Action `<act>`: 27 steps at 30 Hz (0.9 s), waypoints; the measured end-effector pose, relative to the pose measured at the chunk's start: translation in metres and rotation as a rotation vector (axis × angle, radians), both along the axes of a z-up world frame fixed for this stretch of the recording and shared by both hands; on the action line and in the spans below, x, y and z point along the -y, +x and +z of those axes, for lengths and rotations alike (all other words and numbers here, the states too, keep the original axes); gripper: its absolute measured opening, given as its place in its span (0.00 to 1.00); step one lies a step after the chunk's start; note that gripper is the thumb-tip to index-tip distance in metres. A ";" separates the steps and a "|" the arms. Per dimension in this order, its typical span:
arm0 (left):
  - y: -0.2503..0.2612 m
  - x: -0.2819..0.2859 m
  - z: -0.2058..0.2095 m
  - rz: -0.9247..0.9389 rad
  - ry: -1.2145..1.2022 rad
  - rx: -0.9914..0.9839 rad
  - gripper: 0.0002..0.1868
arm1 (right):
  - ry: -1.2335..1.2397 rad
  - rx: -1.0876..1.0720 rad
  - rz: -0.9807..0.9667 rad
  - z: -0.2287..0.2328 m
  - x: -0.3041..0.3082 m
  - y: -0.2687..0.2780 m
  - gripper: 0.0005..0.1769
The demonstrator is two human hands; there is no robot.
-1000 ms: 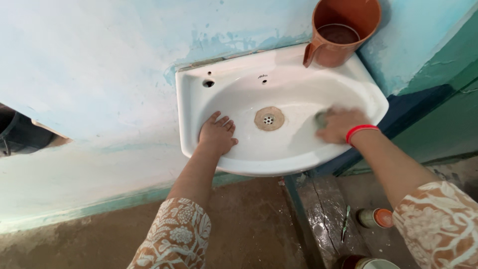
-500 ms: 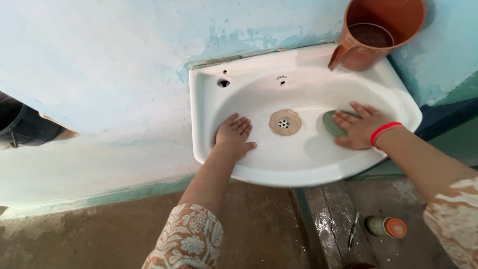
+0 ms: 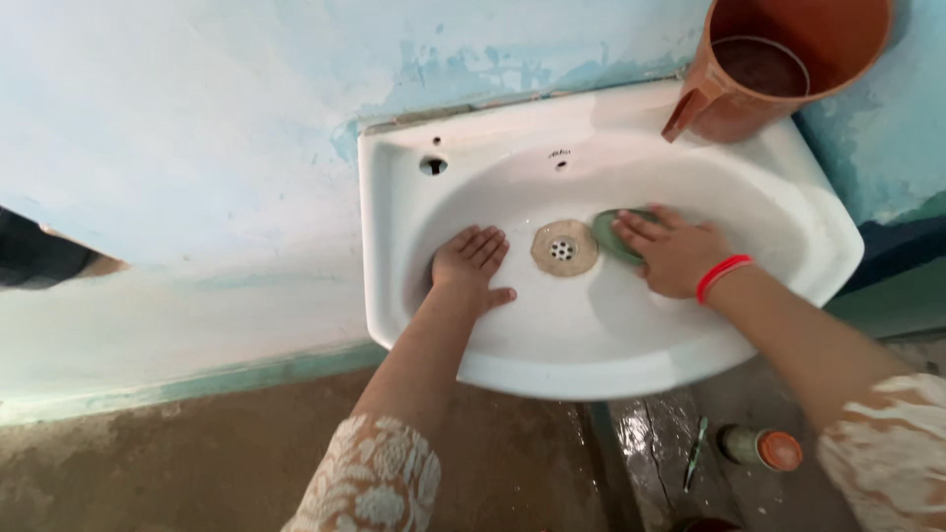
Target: The person scrubs the interior and rim of a white wall-mounted sink using a green sponge. They repeatedly pour water from a brown plastic cup into the sink to rinse the surface and the sponge while cleaning.
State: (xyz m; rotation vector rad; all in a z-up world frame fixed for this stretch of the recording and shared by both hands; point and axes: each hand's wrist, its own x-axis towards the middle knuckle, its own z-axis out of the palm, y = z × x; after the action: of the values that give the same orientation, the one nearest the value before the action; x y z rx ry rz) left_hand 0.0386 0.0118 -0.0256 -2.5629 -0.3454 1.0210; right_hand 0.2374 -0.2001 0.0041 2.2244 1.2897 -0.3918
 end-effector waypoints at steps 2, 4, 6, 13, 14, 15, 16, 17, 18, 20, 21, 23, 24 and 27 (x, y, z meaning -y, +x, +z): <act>-0.001 0.001 0.000 -0.023 0.009 0.045 0.48 | -0.037 -0.103 -0.191 0.028 0.007 -0.010 0.45; -0.003 0.000 0.002 -0.035 -0.011 0.120 0.47 | -0.068 -0.198 -0.266 0.050 0.003 -0.020 0.46; -0.005 0.003 0.005 -0.036 -0.068 0.215 0.47 | -0.100 -0.292 -0.223 0.061 -0.003 -0.032 0.48; -0.025 0.010 0.056 -0.111 -0.043 0.332 0.20 | 0.107 -0.585 -0.023 0.033 -0.058 -0.104 0.44; -0.029 0.006 0.064 -0.198 0.053 0.399 0.17 | 0.175 -0.575 -0.021 0.027 -0.070 -0.111 0.44; -0.032 0.002 0.071 -0.287 0.149 0.464 0.15 | 0.242 -0.565 -0.020 0.021 -0.078 -0.114 0.44; -0.034 -0.004 0.076 -0.275 0.117 0.564 0.21 | 0.359 -0.524 -0.061 0.016 -0.083 -0.114 0.43; -0.036 -0.013 0.080 -0.263 0.086 0.665 0.27 | 0.474 -0.482 -0.102 0.010 -0.091 -0.116 0.42; -0.037 -0.018 0.081 -0.251 0.049 0.764 0.35 | 0.585 -0.441 -0.146 0.004 -0.096 -0.118 0.41; -0.039 -0.025 0.077 -0.101 -0.004 0.901 0.42 | 0.536 -0.344 -0.209 -0.001 -0.106 -0.128 0.34; -0.042 -0.027 0.074 -0.022 -0.031 0.968 0.45 | 0.509 -0.295 -0.239 0.000 -0.111 -0.135 0.31; -0.041 -0.027 0.071 0.019 -0.073 0.880 0.49 | 0.343 -0.379 -0.200 0.011 -0.106 -0.144 0.28; -0.039 -0.026 0.072 0.039 -0.095 0.841 0.51 | 0.259 -0.415 -0.180 0.019 -0.104 -0.145 0.27; -0.036 -0.029 0.074 0.006 -0.108 0.887 0.50 | 0.318 -0.530 -0.123 0.031 -0.093 -0.138 0.34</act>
State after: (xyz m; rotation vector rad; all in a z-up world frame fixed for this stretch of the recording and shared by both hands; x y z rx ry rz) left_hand 0.0029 0.0405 0.0488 -2.9700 -0.5174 -0.1693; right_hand 0.0998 -0.1074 0.0354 2.5785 1.5695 -0.9292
